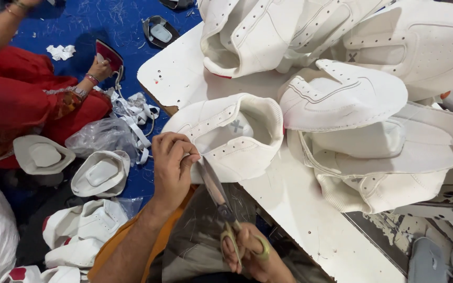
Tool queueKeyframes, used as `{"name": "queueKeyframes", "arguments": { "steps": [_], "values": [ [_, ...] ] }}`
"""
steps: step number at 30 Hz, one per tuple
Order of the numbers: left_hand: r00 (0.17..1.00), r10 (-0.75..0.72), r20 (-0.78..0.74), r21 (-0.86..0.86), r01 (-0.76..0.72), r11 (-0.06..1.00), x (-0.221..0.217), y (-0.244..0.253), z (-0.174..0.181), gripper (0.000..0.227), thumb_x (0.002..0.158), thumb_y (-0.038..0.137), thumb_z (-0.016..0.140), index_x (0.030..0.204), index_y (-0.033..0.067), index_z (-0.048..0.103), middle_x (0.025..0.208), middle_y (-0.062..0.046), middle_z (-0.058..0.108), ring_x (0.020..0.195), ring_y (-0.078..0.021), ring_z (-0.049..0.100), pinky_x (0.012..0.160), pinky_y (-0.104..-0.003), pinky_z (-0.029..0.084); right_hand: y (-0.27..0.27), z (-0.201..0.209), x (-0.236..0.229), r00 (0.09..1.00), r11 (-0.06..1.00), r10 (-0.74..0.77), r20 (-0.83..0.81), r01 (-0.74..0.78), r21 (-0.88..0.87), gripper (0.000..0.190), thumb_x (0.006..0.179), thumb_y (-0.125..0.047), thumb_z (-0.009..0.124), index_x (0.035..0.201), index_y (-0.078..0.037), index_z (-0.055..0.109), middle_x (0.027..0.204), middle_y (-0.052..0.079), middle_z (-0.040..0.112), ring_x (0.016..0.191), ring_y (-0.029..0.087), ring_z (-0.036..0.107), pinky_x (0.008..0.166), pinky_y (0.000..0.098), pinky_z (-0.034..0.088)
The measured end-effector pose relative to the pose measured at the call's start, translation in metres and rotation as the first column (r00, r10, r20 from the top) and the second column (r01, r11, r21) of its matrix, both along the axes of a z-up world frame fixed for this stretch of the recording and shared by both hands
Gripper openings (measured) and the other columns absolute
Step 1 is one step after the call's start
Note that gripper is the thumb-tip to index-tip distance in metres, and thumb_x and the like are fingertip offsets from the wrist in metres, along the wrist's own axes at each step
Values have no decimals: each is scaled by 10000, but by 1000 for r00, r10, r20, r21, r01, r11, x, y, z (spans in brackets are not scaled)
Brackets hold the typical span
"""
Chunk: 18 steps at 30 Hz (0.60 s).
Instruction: The person uses scissors to trim excess threads from the edges of white shoe uppers. They pick up shoes from a pile, cut the threads, and place the shoes back down.
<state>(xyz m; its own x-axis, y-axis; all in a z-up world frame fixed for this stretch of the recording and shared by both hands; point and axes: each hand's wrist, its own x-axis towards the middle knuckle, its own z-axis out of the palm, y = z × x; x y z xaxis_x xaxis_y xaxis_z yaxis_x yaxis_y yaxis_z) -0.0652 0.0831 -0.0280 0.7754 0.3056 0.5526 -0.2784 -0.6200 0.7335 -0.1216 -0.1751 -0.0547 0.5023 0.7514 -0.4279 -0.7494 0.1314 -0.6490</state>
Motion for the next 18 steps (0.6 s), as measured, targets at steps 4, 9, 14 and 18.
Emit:
{"name": "queueKeyframes", "arguments": {
  "steps": [4, 9, 14, 18],
  "values": [
    [999, 32, -6, -43, -32, 999, -1, 7, -9, 118, 962, 87, 679, 897, 23, 604, 1021, -80, 587, 1100, -289, 519, 922, -407, 457, 0, -13, -4, 995, 998, -42, -91, 45, 36, 681, 856, -665, 781, 772, -37, 529, 608, 39, 514, 490, 115, 532, 427, 216, 397],
    [996, 89, 13, -174, -85, 981, -7, 25, -2, 136, 1010, 104, 623, 919, 12, 581, 1052, -112, 581, 1052, -262, 551, 915, -380, 465, -1, 1, -3, 1000, 996, -6, -12, 7, 90, 712, 811, -728, 739, 785, -42, 550, 627, 39, 535, 533, 127, 576, 456, 221, 434],
    [1000, 16, -18, -223, -20, 975, -9, 23, 4, 187, 1028, 149, 626, 920, 6, 572, 937, -74, 622, 916, -215, 569, 850, -316, 471, 10, -3, 2, 997, 990, 74, 26, -76, 117, 762, 756, -792, 703, 816, -44, 572, 697, 44, 577, 608, 141, 626, 511, 238, 482],
    [999, -10, -30, -319, 0, 948, -8, 20, -9, 213, 1042, 188, 622, 928, 14, 575, 895, -54, 627, 830, -169, 607, 797, -284, 493, 21, -9, 4, 997, 993, 71, 3, -71, 89, 717, 799, -749, 718, 812, -47, 572, 678, 38, 569, 581, 125, 610, 498, 234, 475]
  ]
}}
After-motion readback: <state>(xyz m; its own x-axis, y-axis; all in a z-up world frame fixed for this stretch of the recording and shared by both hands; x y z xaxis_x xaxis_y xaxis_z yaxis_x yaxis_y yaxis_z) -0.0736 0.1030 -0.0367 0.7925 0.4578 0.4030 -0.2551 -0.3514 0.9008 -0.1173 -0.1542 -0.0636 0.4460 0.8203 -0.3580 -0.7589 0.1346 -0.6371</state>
